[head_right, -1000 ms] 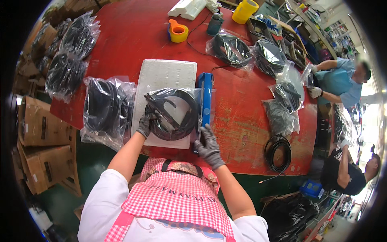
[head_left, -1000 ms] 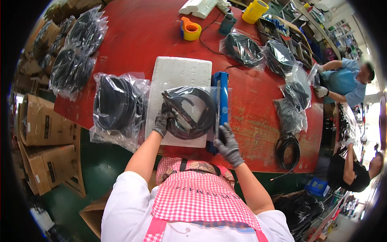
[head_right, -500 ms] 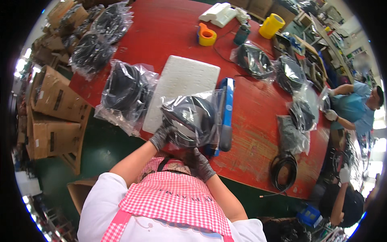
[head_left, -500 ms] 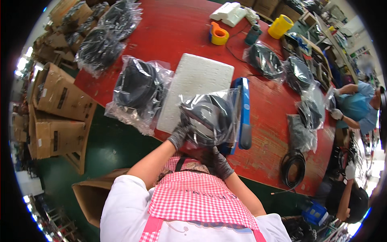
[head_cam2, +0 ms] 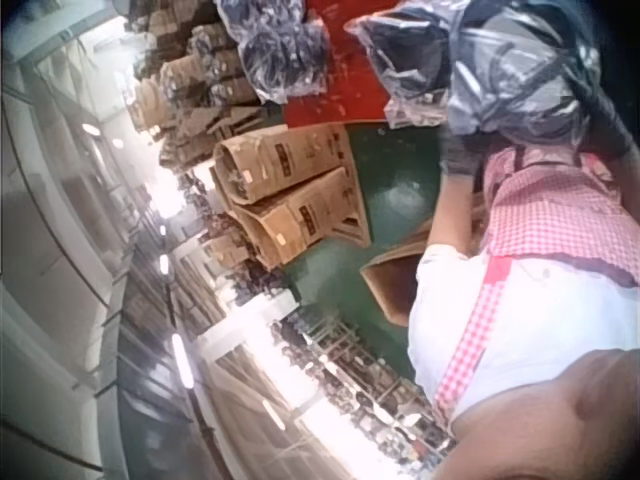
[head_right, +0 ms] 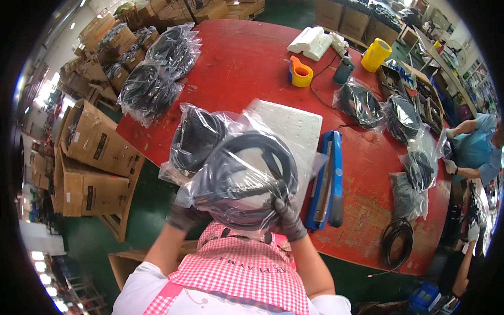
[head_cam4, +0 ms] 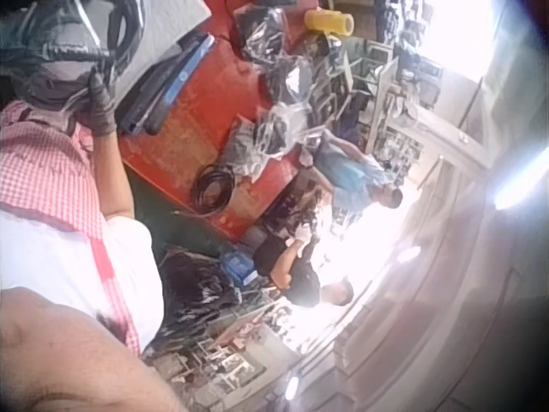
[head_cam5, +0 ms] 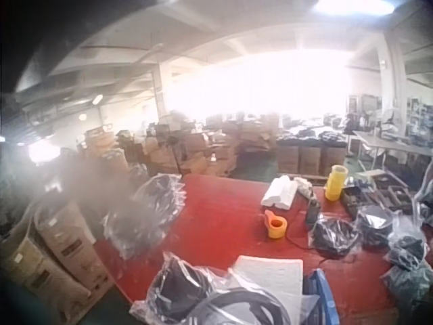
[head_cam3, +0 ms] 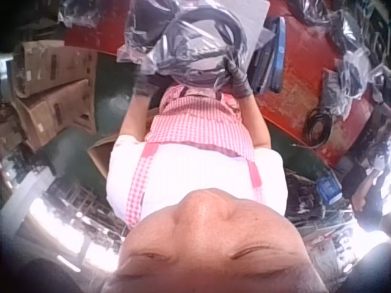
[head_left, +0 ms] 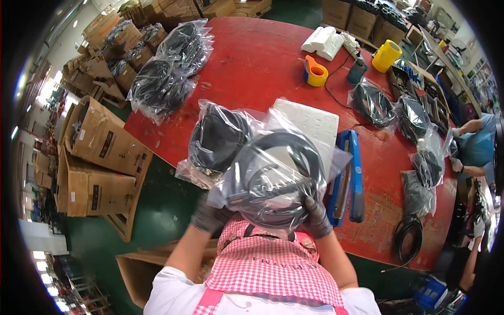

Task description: Packaging circular gaskets into plastic bags and sealing them with a heat sealer.

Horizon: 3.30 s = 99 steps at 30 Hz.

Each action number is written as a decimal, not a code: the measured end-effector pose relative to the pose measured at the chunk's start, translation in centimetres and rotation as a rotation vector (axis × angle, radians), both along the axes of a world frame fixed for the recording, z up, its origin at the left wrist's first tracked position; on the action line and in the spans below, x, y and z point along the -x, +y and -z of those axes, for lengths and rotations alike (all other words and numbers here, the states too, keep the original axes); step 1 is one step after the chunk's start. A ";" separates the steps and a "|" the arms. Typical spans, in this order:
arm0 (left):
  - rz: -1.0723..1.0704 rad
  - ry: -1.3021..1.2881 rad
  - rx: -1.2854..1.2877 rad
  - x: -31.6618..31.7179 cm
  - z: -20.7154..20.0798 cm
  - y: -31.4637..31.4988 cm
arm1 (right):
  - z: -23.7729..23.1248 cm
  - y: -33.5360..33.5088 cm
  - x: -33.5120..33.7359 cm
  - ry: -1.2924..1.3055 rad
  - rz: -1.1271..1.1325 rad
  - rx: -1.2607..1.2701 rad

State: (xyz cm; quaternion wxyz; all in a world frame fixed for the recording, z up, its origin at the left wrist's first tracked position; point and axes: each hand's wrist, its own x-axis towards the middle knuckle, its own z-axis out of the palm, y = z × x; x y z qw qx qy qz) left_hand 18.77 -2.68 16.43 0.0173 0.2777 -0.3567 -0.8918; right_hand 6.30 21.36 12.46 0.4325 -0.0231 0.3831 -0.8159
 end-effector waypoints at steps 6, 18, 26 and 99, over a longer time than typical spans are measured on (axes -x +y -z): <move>-0.045 0.009 0.408 2.5 -3.4 -13.8 | -4.5 -14.0 4.7 0.339 -0.138 -0.259; -0.082 -0.399 0.752 2.4 5.4 -20.7 | 3.1 -24.5 3.6 0.477 0.422 -0.666; 0.059 -0.144 1.889 3.7 -3.8 -18.7 | 14.2 -14.2 -4.7 -0.524 0.017 -0.505; 1.351 0.918 1.826 21.5 13.1 -8.4 | -10.7 -1.4 7.9 0.032 0.412 0.079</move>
